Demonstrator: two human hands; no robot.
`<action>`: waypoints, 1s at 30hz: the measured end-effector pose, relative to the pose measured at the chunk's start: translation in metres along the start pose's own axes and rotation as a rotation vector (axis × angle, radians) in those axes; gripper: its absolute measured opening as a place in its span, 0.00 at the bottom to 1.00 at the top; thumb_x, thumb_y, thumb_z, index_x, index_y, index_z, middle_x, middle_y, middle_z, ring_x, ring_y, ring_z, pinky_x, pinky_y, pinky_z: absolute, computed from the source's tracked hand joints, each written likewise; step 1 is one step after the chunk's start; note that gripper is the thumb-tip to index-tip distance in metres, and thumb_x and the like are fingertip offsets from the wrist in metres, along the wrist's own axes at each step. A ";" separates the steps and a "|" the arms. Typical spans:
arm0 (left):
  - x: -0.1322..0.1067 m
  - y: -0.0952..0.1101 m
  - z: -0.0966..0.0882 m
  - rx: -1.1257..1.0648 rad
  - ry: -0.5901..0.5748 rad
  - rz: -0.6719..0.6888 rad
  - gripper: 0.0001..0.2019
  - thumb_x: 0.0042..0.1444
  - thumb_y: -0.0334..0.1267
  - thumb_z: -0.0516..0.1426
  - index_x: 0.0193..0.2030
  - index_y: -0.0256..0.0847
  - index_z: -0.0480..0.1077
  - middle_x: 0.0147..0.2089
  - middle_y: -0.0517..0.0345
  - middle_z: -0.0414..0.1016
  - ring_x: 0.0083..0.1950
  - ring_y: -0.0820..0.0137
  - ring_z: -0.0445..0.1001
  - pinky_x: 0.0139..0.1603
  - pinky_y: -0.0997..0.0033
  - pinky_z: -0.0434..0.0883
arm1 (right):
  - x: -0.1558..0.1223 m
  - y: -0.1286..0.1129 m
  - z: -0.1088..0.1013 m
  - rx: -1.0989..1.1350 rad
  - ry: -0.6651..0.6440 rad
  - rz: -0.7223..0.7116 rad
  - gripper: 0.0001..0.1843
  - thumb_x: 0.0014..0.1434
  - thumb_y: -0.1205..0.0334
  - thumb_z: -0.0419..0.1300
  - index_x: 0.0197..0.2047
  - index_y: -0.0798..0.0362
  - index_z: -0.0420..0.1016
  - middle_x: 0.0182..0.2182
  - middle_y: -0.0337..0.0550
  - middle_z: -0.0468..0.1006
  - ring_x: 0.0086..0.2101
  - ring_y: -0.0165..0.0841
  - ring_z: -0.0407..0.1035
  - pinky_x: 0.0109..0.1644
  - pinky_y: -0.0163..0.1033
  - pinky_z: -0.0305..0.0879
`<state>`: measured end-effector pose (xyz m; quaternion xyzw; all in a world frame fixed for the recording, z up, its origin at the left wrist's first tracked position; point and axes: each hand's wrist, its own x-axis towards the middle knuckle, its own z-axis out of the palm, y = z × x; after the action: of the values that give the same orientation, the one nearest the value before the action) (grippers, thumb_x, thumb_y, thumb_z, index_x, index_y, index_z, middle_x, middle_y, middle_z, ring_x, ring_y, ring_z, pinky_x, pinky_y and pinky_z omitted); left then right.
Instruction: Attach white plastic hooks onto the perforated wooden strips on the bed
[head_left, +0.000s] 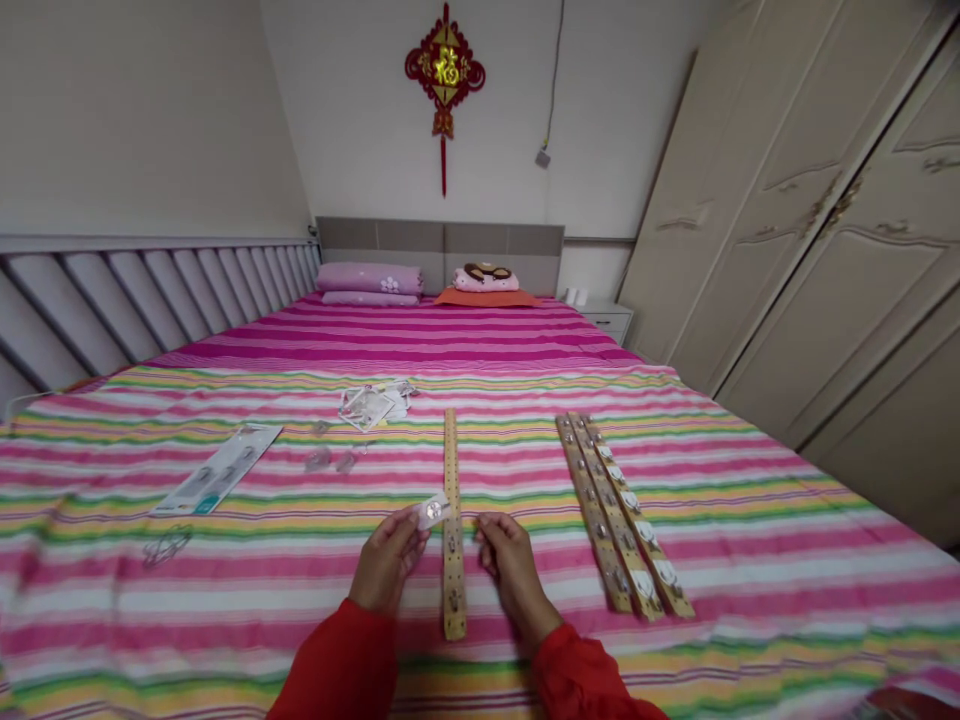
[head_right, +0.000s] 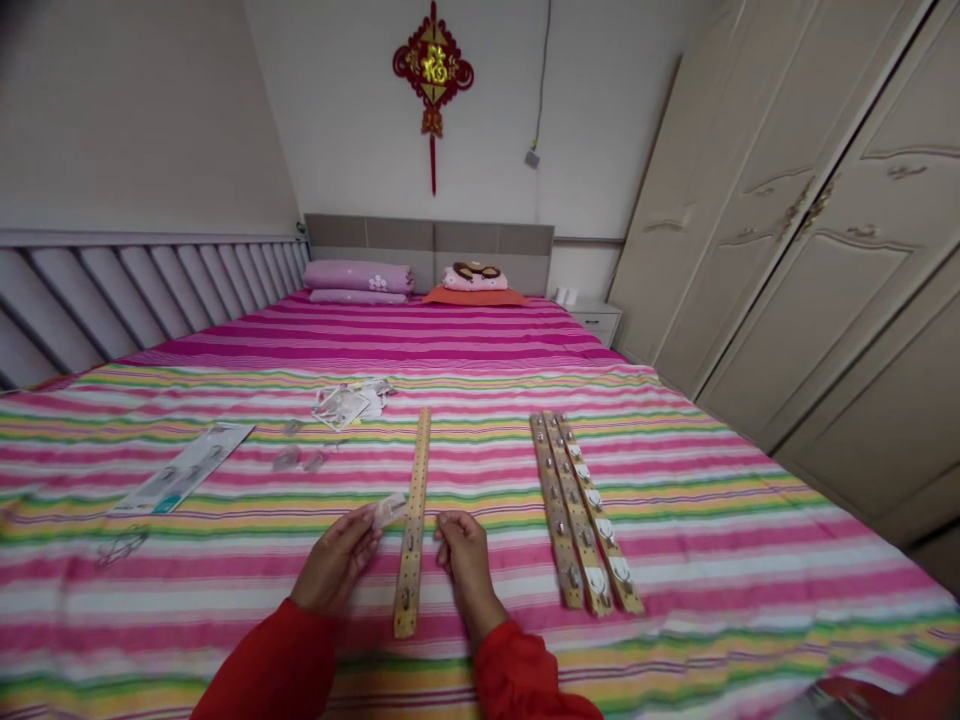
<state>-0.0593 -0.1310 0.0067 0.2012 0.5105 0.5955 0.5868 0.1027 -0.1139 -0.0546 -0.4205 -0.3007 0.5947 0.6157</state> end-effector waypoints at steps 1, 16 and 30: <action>-0.003 0.000 0.001 0.077 -0.026 0.036 0.13 0.38 0.34 0.66 0.34 0.37 0.75 0.25 0.60 0.75 0.24 0.78 0.71 0.26 0.81 0.68 | -0.002 -0.004 0.001 -0.008 -0.001 -0.016 0.15 0.44 0.52 0.67 0.25 0.56 0.73 0.17 0.33 0.70 0.12 0.19 0.53 0.14 0.28 0.42; 0.008 0.029 0.034 0.535 -0.380 0.308 0.18 0.37 0.48 0.63 0.33 0.36 0.77 0.26 0.58 0.74 0.28 0.72 0.69 0.30 0.73 0.67 | -0.002 -0.047 0.021 -0.195 -0.240 -0.072 0.14 0.39 0.54 0.71 0.27 0.55 0.79 0.15 0.36 0.74 0.17 0.26 0.63 0.21 0.32 0.59; 0.052 -0.004 0.026 0.382 -0.207 0.190 0.17 0.30 0.45 0.66 0.26 0.36 0.73 0.22 0.59 0.74 0.24 0.74 0.70 0.27 0.75 0.65 | 0.032 -0.024 0.030 -0.101 -0.111 0.003 0.13 0.37 0.58 0.70 0.24 0.56 0.73 0.12 0.36 0.72 0.14 0.27 0.64 0.19 0.32 0.61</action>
<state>-0.0475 -0.0750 -0.0050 0.4158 0.5295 0.5169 0.5287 0.0916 -0.0756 -0.0236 -0.4179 -0.3633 0.6021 0.5752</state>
